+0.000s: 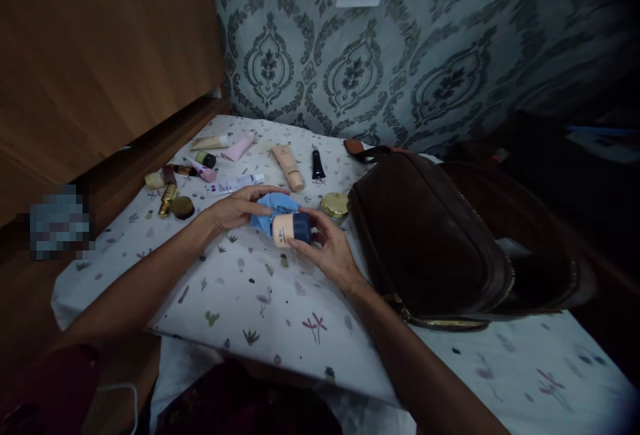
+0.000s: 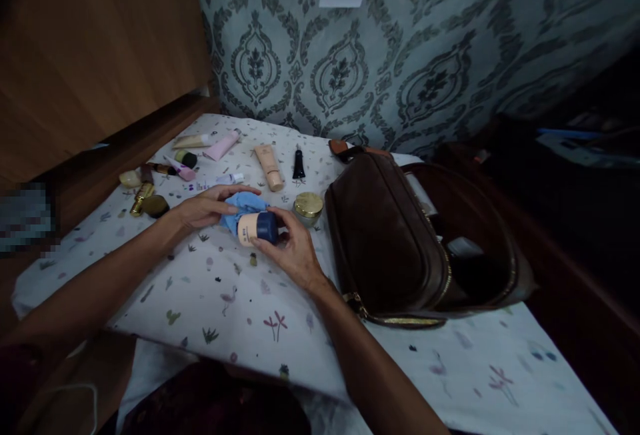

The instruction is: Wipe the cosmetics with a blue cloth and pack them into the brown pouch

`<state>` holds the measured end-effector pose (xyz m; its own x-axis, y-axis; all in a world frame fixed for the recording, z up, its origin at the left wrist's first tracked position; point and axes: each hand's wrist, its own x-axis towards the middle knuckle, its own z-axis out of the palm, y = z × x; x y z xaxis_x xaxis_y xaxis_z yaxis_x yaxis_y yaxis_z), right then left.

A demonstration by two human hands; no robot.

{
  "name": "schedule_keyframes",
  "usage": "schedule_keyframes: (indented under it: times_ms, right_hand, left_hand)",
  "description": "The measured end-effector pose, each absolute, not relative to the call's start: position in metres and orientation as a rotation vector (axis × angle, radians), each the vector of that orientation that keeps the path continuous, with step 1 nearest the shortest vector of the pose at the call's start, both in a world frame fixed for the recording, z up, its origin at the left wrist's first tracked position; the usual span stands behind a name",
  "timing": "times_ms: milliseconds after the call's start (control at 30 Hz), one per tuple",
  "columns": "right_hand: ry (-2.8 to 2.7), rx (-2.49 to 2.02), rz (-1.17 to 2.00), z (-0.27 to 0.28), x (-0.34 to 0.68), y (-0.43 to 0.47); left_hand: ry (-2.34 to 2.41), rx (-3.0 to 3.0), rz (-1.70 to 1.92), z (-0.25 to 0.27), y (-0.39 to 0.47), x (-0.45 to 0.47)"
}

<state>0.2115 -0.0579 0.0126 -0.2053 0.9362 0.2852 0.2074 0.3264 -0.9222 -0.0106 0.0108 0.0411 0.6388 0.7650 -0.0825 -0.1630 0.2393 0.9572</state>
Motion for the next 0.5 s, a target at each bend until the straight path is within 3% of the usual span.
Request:
schedule_keyframes:
  times_ms: [267,500]
  right_hand:
    - [-1.499,-1.01,1.074,0.007,0.21,-0.054]
    - [-1.444,-1.038,1.101,0.005,0.21,-0.05]
  left_hand:
    - [0.766,1.194,1.024,0.023,-0.002,0.021]
    - [0.804,1.917,1.055,0.035,-0.014,0.023]
